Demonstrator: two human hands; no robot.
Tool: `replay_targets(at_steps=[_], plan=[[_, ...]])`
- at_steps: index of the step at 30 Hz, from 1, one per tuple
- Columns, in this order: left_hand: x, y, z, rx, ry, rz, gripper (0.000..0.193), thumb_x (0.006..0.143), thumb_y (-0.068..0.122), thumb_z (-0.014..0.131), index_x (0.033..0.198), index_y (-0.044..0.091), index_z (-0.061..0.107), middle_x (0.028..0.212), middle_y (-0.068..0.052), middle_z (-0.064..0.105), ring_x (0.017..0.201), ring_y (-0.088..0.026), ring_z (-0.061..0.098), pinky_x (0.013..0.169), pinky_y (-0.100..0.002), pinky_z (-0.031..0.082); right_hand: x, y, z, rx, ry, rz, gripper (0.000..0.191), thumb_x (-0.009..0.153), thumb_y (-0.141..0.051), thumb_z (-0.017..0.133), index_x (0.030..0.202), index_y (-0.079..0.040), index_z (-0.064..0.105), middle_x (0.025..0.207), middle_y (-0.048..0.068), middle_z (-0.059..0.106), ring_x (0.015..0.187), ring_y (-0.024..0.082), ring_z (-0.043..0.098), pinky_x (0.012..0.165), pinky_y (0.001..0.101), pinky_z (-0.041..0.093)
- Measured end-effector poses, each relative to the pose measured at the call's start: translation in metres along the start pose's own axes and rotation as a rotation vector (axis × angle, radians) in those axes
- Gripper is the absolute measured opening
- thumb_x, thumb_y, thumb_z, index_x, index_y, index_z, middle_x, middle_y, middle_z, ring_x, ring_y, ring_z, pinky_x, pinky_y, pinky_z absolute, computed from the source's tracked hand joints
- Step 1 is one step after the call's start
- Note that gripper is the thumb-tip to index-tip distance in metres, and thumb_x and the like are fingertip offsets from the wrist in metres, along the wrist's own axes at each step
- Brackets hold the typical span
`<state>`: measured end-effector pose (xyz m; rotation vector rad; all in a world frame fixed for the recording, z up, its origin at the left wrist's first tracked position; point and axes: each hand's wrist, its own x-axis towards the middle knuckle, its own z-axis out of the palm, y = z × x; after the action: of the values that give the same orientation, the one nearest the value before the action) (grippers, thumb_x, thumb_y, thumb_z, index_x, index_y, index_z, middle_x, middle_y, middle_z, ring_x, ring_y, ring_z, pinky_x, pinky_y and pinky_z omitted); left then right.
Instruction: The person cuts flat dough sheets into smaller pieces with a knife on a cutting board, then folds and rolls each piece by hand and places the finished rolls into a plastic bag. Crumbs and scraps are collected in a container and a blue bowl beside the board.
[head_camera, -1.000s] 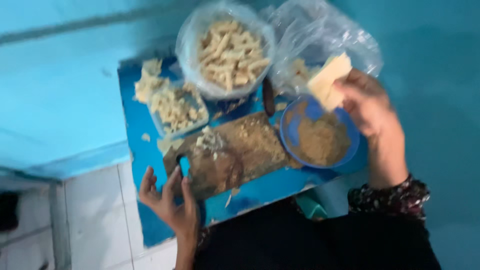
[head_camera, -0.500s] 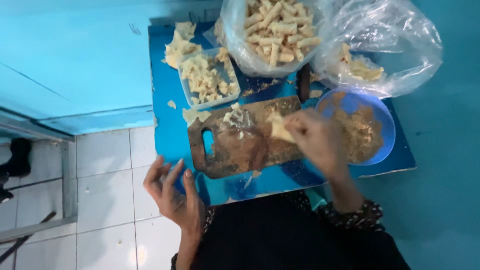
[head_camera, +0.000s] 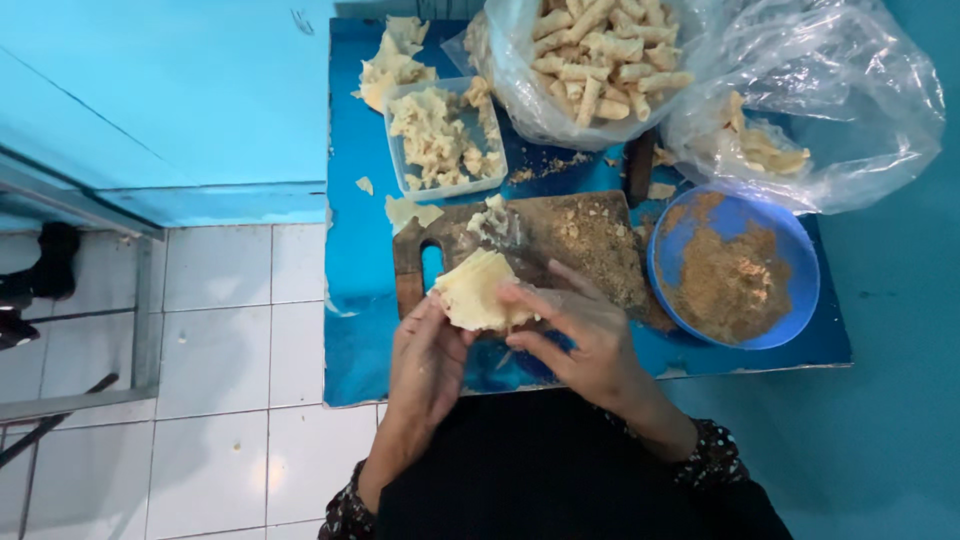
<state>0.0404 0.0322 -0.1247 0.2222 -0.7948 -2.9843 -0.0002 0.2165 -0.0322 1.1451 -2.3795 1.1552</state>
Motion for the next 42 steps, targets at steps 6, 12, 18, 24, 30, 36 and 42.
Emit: replay_targets(at_steps=[6, 12, 18, 24, 30, 36, 42], plan=[[-0.003, -0.009, 0.002, 0.042, -0.028, 0.029, 0.037, 0.11, 0.021, 0.054, 0.13, -0.009, 0.06, 0.133, -0.018, 0.066, 0.119, -0.024, 0.065, 0.103, -0.039, 0.05, -0.003, 0.002, 0.016, -0.158, 0.109, -0.089, 0.03, 0.085, -0.012, 0.081, 0.114, -0.007, 0.074, 0.119, 0.008, 0.075, 0.107, 0.023, 0.074, 0.093, 0.0379, 0.058], [-0.006, -0.012, 0.009, 0.264, 0.042, 0.1, 0.034, 0.1, 0.01, 0.067, 0.13, -0.007, 0.064, 0.121, -0.012, 0.071, 0.104, -0.017, 0.068, 0.091, -0.034, 0.054, -0.01, 0.023, 0.019, 0.213, 0.101, 0.268, 0.012, 0.098, -0.01, 0.07, 0.107, -0.004, 0.076, 0.107, 0.007, 0.08, 0.095, 0.016, 0.08, 0.079, 0.0278, 0.063], [-0.006, -0.011, 0.015, 0.414, 0.124, 0.189, 0.03, 0.095, 0.008, 0.072, 0.122, -0.005, 0.067, 0.109, -0.008, 0.075, 0.095, -0.011, 0.07, 0.084, -0.027, 0.055, -0.001, 0.032, 0.022, 0.903, 0.086, 0.648, 0.018, 0.105, -0.018, 0.061, 0.11, -0.003, 0.069, 0.109, 0.012, 0.081, 0.093, 0.018, 0.079, 0.08, 0.0296, 0.066], [-0.006, -0.011, 0.01, 0.437, 0.143, 0.238, 0.029, 0.098, 0.015, 0.071, 0.12, -0.004, 0.069, 0.106, -0.005, 0.074, 0.092, -0.008, 0.067, 0.08, -0.024, 0.053, -0.012, 0.017, 0.017, 0.192, 0.003, 0.064, 0.023, 0.092, -0.018, 0.071, 0.104, 0.002, 0.069, 0.114, 0.018, 0.074, 0.098, 0.022, 0.075, 0.078, 0.0312, 0.063], [-0.013, -0.006, 0.005, 0.452, 0.208, 0.197, 0.031, 0.098, 0.018, 0.07, 0.118, -0.006, 0.071, 0.1, -0.005, 0.075, 0.085, -0.007, 0.065, 0.074, -0.022, 0.051, -0.027, 0.069, 0.029, 1.001, 0.137, 0.792, 0.012, 0.098, -0.013, 0.066, 0.101, -0.002, 0.069, 0.102, 0.013, 0.078, 0.078, 0.013, 0.073, 0.068, 0.0285, 0.06], [-0.021, 0.009, 0.0, 0.367, 0.244, 0.249, 0.026, 0.103, 0.015, 0.065, 0.116, -0.007, 0.068, 0.105, -0.009, 0.073, 0.089, -0.011, 0.066, 0.079, -0.025, 0.053, -0.033, 0.089, 0.025, 0.986, 0.424, 0.622, 0.008, 0.106, -0.01, 0.064, 0.109, -0.003, 0.066, 0.095, 0.003, 0.069, 0.081, 0.008, 0.065, 0.073, 0.0237, 0.054], [-0.022, 0.024, -0.009, 0.262, 0.26, 0.368, 0.03, 0.105, 0.017, 0.06, 0.119, -0.01, 0.063, 0.114, -0.016, 0.072, 0.099, -0.02, 0.071, 0.09, -0.035, 0.058, -0.015, 0.046, 0.032, -0.154, 0.199, 0.086, 0.017, 0.097, -0.017, 0.074, 0.111, -0.007, 0.068, 0.103, 0.009, 0.074, 0.089, 0.02, 0.07, 0.076, 0.0309, 0.055]])
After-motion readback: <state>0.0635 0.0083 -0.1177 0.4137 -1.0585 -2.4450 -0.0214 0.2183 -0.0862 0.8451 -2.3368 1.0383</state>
